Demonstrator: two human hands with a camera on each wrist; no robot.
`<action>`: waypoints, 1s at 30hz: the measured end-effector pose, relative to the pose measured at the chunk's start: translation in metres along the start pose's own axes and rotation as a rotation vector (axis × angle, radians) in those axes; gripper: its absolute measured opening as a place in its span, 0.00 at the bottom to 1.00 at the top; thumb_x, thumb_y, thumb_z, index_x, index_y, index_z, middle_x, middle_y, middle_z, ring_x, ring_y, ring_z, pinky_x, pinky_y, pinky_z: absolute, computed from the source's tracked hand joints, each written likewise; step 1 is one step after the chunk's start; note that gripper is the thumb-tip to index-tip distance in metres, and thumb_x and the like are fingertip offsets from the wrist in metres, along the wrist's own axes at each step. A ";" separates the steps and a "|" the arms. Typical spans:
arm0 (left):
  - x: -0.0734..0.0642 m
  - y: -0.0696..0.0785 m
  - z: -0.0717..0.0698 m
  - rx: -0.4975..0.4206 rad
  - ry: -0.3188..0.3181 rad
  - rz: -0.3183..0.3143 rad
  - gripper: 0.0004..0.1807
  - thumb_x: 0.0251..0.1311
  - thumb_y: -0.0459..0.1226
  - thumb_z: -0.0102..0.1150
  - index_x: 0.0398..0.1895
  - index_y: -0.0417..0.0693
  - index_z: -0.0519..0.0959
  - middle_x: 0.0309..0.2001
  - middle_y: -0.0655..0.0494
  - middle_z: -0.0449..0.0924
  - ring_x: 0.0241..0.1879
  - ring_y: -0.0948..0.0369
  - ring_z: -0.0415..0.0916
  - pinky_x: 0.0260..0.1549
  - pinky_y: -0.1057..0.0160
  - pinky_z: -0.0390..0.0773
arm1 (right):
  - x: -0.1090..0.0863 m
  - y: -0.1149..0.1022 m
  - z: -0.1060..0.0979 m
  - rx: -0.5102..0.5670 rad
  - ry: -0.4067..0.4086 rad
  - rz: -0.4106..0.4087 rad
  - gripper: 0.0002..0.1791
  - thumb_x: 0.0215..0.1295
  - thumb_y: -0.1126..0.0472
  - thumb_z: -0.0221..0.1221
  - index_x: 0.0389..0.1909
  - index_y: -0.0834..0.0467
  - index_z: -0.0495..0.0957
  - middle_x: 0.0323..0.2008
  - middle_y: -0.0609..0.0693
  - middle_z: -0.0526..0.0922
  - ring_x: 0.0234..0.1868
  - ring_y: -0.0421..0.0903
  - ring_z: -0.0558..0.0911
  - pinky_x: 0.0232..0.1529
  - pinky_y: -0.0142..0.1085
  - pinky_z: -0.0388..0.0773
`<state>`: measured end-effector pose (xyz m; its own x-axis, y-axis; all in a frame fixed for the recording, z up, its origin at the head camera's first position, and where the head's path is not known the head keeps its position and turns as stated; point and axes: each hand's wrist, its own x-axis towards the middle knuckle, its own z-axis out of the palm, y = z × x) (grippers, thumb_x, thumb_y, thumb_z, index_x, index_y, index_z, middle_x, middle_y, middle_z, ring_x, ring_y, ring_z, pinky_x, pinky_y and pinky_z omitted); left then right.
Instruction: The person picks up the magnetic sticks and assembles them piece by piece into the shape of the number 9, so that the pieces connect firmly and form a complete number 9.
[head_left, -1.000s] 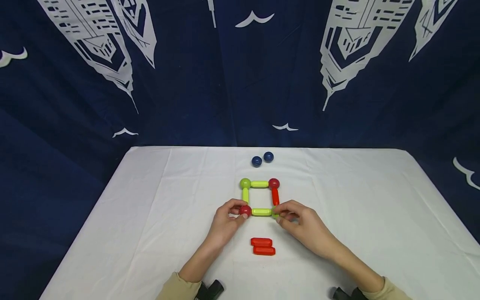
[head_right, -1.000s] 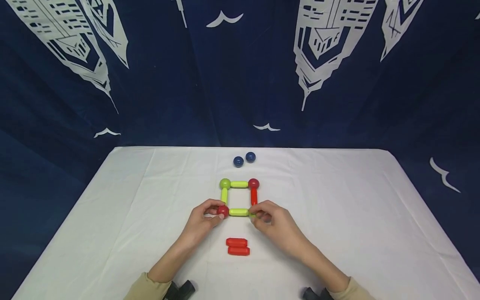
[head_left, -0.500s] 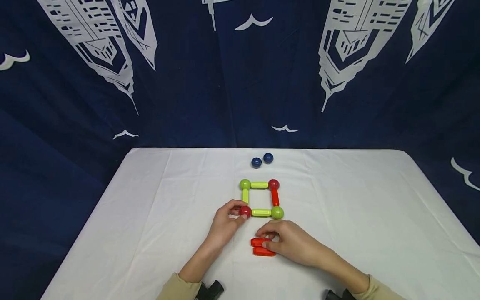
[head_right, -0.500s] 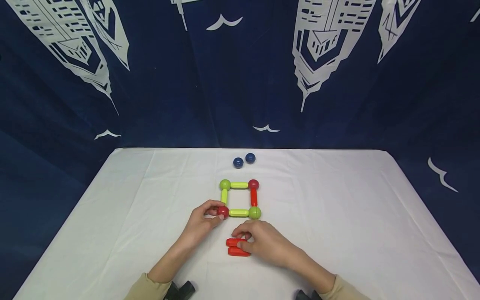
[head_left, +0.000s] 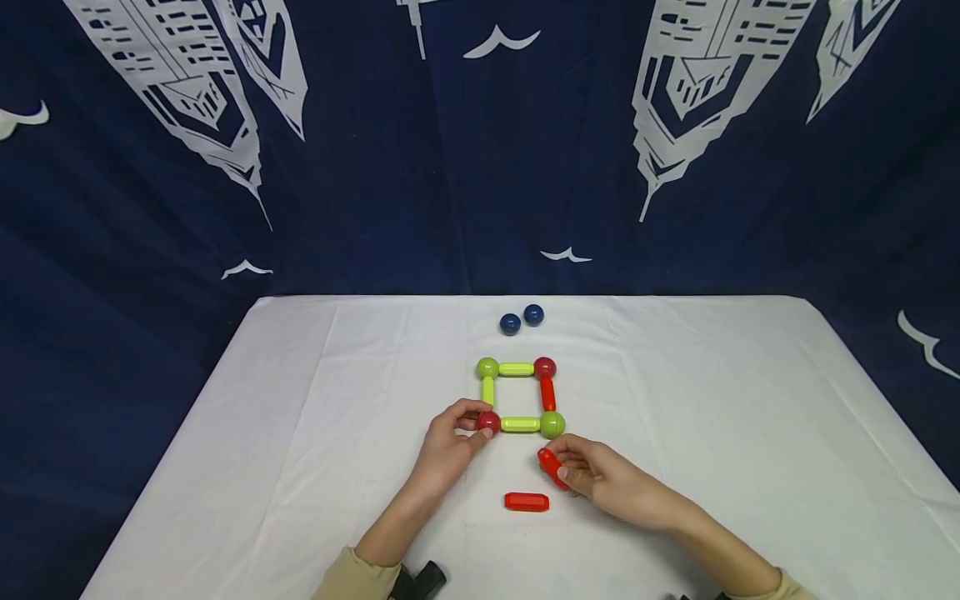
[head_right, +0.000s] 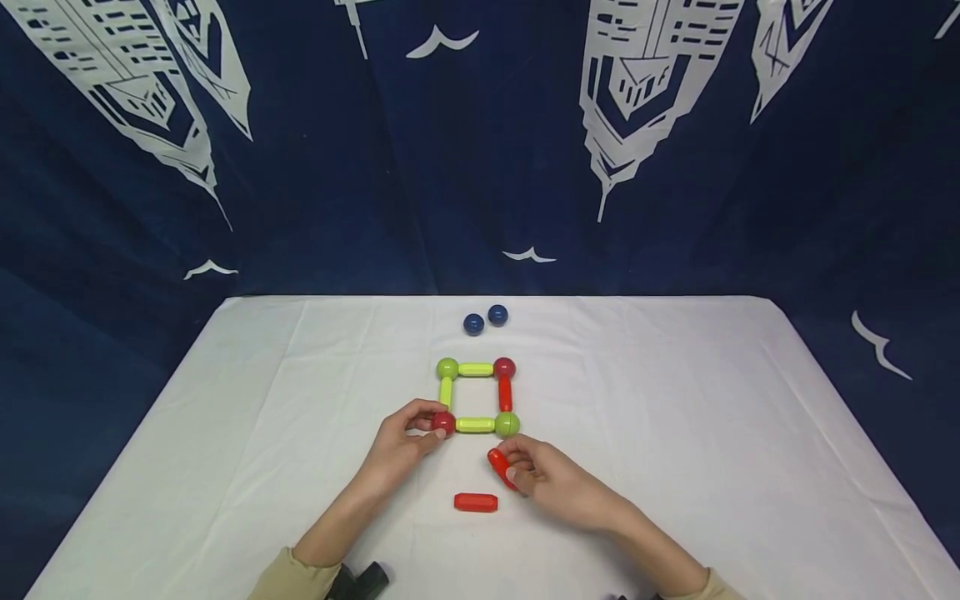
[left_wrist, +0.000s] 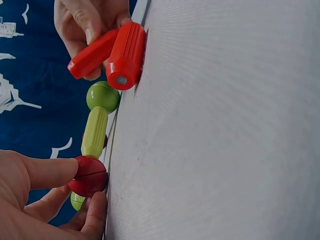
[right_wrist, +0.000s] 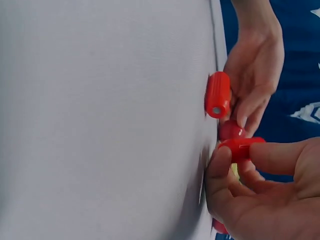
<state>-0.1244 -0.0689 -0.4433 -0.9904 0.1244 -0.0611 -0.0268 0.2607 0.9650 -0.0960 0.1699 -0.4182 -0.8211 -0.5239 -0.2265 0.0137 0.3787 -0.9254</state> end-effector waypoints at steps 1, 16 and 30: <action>0.000 0.000 0.000 -0.003 0.000 0.002 0.15 0.60 0.26 0.61 0.50 0.41 0.79 0.39 0.50 0.78 0.41 0.56 0.70 0.36 0.65 0.72 | 0.000 0.001 -0.001 0.050 -0.001 0.014 0.14 0.72 0.69 0.51 0.55 0.69 0.70 0.40 0.56 0.78 0.42 0.50 0.76 0.41 0.33 0.78; 0.001 -0.001 0.000 -0.007 -0.003 -0.006 0.14 0.60 0.27 0.61 0.49 0.42 0.79 0.39 0.51 0.77 0.41 0.56 0.70 0.37 0.63 0.72 | 0.007 0.013 -0.008 0.311 0.114 0.142 0.20 0.69 0.65 0.57 0.53 0.78 0.69 0.38 0.59 0.85 0.36 0.50 0.86 0.41 0.38 0.82; 0.002 0.001 0.000 0.004 -0.005 -0.019 0.14 0.60 0.27 0.61 0.50 0.42 0.80 0.39 0.52 0.77 0.41 0.56 0.70 0.36 0.63 0.72 | -0.004 0.013 -0.010 0.328 0.172 0.156 0.25 0.69 0.64 0.58 0.60 0.76 0.64 0.38 0.60 0.84 0.37 0.52 0.85 0.42 0.40 0.82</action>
<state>-0.1262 -0.0687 -0.4421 -0.9890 0.1239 -0.0806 -0.0450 0.2667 0.9627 -0.0981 0.1852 -0.4264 -0.8781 -0.3332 -0.3434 0.3043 0.1650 -0.9382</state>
